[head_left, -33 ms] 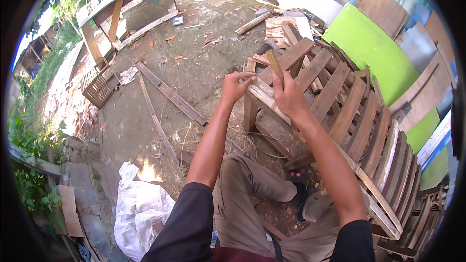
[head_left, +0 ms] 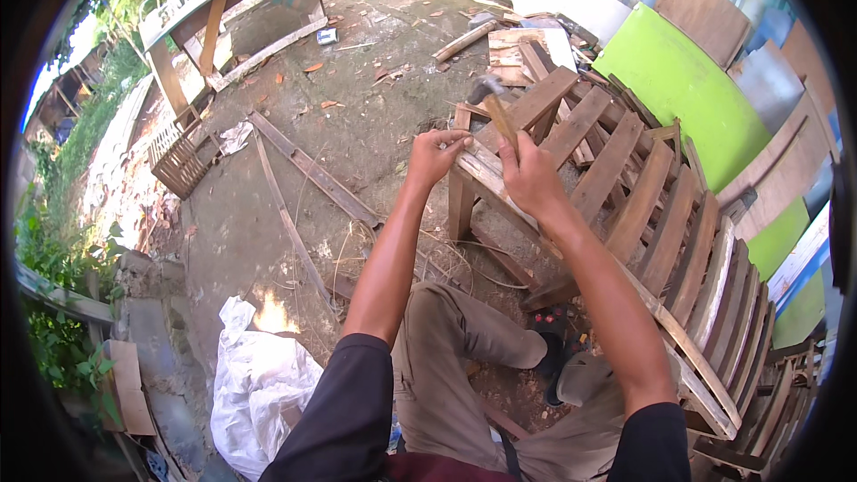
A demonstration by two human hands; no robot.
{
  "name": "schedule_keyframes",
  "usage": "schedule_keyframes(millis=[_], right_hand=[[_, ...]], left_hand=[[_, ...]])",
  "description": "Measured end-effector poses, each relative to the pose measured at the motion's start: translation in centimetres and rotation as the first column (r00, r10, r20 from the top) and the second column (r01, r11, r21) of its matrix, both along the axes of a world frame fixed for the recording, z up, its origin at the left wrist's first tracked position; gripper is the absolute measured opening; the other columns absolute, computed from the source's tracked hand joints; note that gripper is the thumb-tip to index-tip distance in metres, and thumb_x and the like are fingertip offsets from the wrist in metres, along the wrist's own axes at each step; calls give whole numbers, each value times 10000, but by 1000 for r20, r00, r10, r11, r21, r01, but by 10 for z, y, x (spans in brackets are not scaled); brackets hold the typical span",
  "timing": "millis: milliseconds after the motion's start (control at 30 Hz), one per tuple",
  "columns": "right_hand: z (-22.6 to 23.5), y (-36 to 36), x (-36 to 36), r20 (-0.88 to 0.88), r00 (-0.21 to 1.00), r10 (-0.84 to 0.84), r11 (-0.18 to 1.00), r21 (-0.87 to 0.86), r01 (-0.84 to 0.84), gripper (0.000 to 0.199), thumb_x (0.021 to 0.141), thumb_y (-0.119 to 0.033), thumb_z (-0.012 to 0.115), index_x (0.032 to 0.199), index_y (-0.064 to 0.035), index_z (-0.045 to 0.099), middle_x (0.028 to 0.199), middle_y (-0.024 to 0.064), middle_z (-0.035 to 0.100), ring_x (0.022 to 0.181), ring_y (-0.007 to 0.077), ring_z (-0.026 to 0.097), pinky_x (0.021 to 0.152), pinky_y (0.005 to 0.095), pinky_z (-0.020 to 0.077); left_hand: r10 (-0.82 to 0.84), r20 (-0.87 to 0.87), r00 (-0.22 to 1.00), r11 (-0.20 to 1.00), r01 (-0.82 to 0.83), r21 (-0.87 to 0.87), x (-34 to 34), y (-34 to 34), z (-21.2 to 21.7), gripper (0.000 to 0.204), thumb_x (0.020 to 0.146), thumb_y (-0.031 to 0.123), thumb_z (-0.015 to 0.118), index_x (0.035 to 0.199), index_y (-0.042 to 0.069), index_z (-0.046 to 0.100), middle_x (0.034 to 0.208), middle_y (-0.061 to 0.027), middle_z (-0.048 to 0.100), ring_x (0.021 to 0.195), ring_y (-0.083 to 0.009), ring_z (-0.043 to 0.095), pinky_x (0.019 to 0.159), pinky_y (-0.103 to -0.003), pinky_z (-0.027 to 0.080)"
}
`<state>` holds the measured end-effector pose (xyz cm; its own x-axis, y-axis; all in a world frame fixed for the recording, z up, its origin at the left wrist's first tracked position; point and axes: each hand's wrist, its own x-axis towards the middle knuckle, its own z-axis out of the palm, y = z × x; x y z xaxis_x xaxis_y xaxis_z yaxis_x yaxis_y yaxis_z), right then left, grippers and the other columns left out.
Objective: The person assembles a wooden pallet by positioning planks and hammering nails to secure them. The person uses a hammer to drive nails into the wood and adjusts the planks as needed.
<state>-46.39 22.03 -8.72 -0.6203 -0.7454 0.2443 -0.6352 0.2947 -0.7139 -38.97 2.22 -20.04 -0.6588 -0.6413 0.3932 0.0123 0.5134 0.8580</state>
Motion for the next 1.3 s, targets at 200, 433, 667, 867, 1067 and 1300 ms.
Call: schedule_keyframes(millis=[200, 433, 667, 867, 1067, 1300], right_hand=[[-4, -5, 4, -13, 1000, 13, 994, -107, -14, 431, 1070, -369, 481, 995, 46, 574, 841, 329, 659, 851, 543, 638, 692, 558, 479], [-11, -6, 3, -10, 1000, -2, 1000, 15, 2, 448, 1075, -381, 458, 974, 41, 570, 809, 318, 660, 837, 542, 639, 698, 578, 488], [-7, -5, 7, -22, 1000, -10, 1000, 16, 11, 451, 1076, -387, 455, 989, 39, 572, 787, 324, 652, 835, 544, 637, 704, 585, 483], [-6, -4, 7, -18, 1000, -9, 1000, 13, 9, 469, 1072, -396, 459, 975, 44, 594, 826, 340, 653, 873, 537, 638, 743, 587, 471], [-22, 0, -2, 10, 995, -98, 995, 3, 98, 521, 1062, -446, 485, 914, 39, 608, 809, 287, 664, 812, 469, 663, 714, 531, 480], [-38, 3, -27, 77, 982, -173, 983, -47, 176, 594, 1025, -541, 523, 917, 33, 631, 761, 218, 650, 754, 378, 659, 717, 468, 489]], left_hand=[[-3, -38, 999, 1000, 2, -17, -3, -1, 6, 242, 849, 240, 820, 1038, 90, 812, 911, -154, 773, 817, -230, 725, 777, -346, 548], [-1, -31, 1000, 1000, 1, 9, -5, -8, 0, 256, 845, 244, 820, 1040, 77, 809, 903, -159, 771, 819, -228, 727, 777, -349, 549], [-10, -65, 998, 1000, 10, 4, -7, -7, -2, 237, 845, 215, 812, 1038, 77, 808, 932, -153, 776, 838, -224, 736, 785, -346, 550], [-17, -58, 998, 1000, 18, 10, -8, -3, 2, 237, 848, 212, 812, 1037, 70, 807, 929, -156, 777, 844, -222, 740, 793, -335, 550], [-32, -32, 999, 998, 34, 57, -6, -1, 5, 254, 868, 225, 804, 1050, 48, 800, 950, -136, 785, 870, -183, 734, 817, -320, 547], [-105, -85, 991, 940, 126, 317, -3, -9, 4, 271, 911, 260, 765, 1037, 23, 805, 939, -65, 785, 879, -117, 685, 831, -291, 530]])
